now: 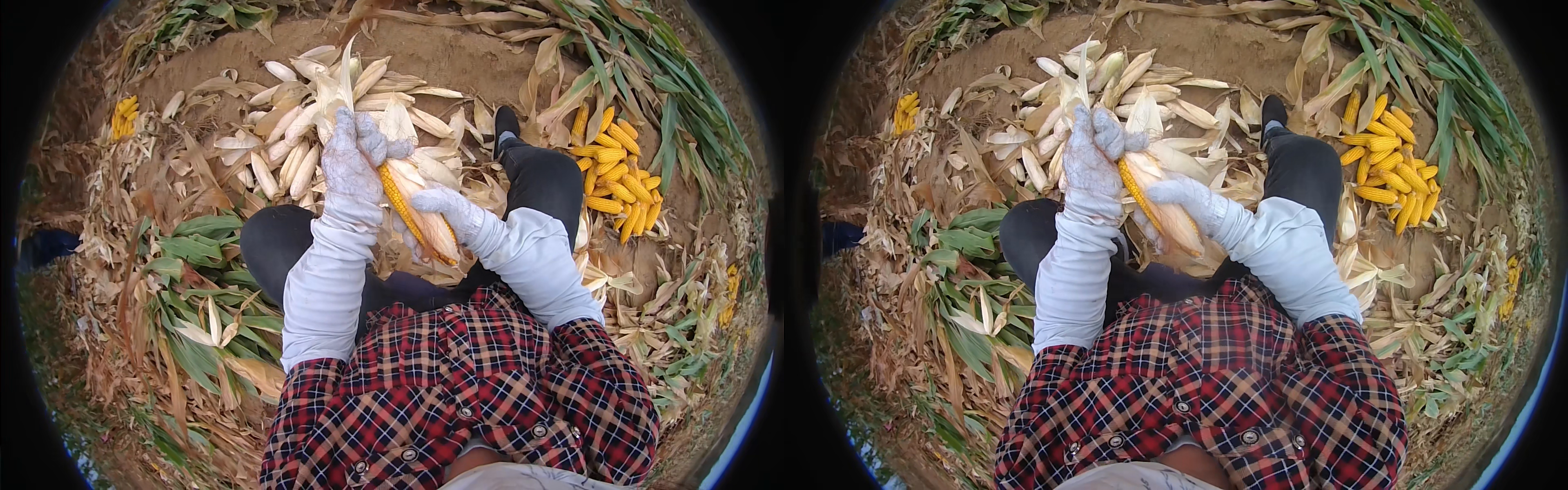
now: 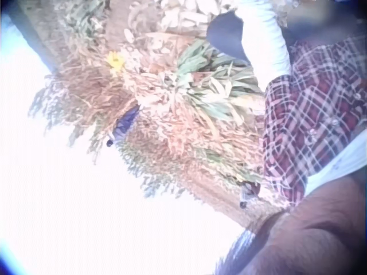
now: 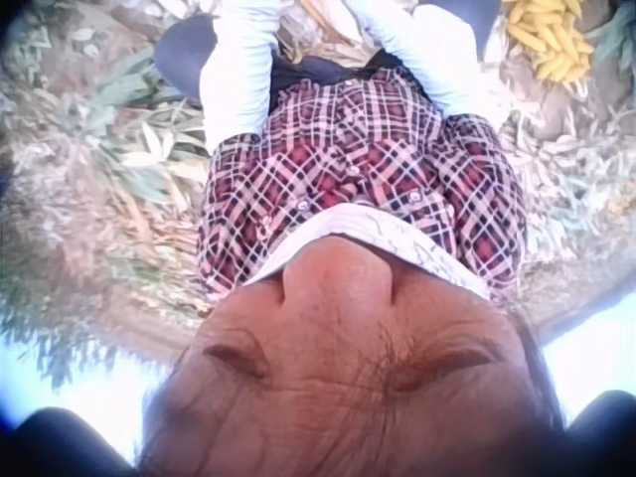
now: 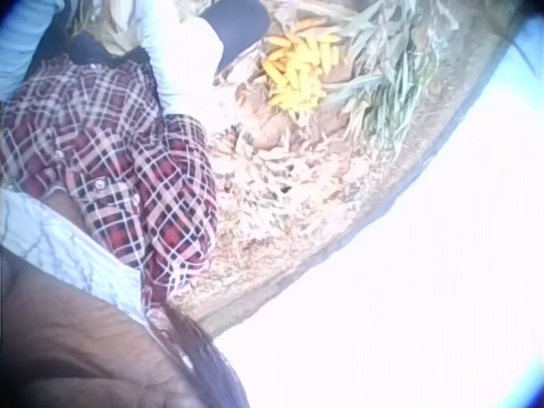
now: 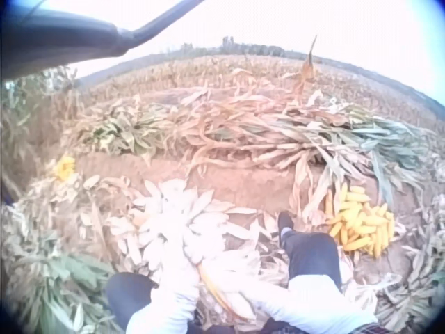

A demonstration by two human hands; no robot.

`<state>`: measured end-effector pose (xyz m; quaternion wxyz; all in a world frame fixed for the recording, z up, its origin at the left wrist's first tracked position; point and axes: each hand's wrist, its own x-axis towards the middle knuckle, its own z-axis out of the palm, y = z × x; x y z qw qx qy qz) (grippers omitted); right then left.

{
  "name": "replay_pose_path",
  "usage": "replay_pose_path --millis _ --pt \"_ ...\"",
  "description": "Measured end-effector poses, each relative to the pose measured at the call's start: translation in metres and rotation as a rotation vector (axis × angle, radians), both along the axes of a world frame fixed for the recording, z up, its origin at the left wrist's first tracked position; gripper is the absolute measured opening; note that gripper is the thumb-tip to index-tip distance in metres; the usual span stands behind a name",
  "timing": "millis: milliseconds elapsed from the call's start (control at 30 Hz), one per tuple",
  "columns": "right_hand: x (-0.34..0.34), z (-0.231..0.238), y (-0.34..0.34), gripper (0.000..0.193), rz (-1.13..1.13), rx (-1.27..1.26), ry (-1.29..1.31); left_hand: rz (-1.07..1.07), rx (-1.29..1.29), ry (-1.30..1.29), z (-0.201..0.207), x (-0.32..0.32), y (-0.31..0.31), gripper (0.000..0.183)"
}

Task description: The person sits on the ground in a cornfield and shucks corn cobs by hand. They remove the husks and silk from each cob and place the cleaned cobs in a pile to the right.

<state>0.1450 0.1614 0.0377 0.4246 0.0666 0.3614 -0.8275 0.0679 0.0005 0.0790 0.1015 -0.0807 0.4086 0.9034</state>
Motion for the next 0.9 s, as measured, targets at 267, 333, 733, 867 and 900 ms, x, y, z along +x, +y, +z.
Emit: replay_pose_path --millis 267,333,733,867,900 --pt "0.026 -0.020 -0.010 0.073 0.034 -0.276 -0.056 -0.078 0.474 -0.008 -0.008 0.017 -0.027 0.053" --pt "0.022 -0.021 -0.019 0.072 0.024 -0.507 -0.091 -0.136 0.798 -0.032 -0.015 0.015 -0.035 0.053" --pt "-0.022 -0.038 -0.026 0.092 -0.129 0.029 0.041 -0.054 -1.062 0.328 -0.038 0.002 -0.108 0.045" --pt "-0.022 -0.066 -0.014 0.102 -0.050 0.081 0.054 -0.439 -1.294 0.616 -0.031 0.028 -0.091 0.072" --pt "-0.021 -0.065 -0.017 0.102 -0.044 0.074 0.071 -0.477 -1.334 0.746 -0.038 0.028 -0.088 0.074"
